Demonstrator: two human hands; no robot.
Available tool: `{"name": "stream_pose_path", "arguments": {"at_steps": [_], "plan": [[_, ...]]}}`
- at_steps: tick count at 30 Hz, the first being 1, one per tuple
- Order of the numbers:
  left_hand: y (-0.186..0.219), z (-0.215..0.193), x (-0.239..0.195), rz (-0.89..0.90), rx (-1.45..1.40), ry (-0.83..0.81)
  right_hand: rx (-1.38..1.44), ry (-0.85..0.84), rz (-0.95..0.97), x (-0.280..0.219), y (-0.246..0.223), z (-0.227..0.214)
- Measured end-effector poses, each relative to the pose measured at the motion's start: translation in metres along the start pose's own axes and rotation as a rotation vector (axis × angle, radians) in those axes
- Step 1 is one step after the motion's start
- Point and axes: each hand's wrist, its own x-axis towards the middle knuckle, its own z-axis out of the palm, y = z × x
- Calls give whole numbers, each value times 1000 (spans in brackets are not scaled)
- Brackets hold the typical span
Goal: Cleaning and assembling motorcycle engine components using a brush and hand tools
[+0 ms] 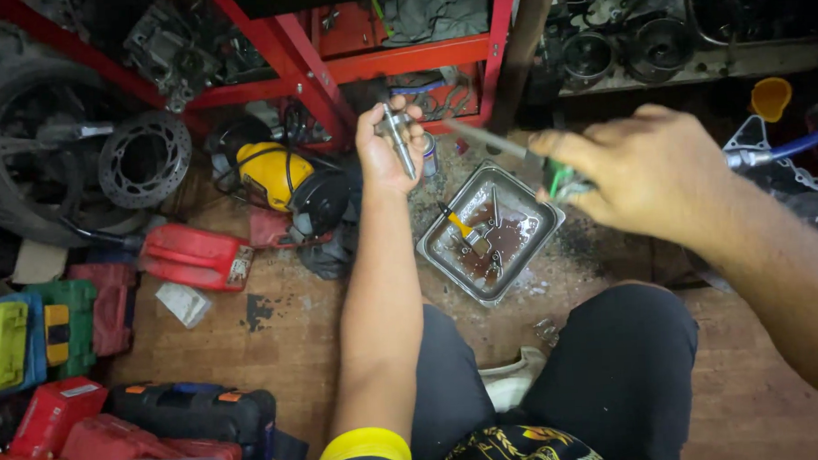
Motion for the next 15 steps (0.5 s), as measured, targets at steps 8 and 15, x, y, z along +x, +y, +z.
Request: {"name": "stream_pose_path", "arguments": {"at_steps": [8,15], "plan": [[8,1,-13,-25,120,0,180,-147,51,9,0,-16],[6,4,-13,11,254,80,254,-69,-80,9,-5,-28]]}}
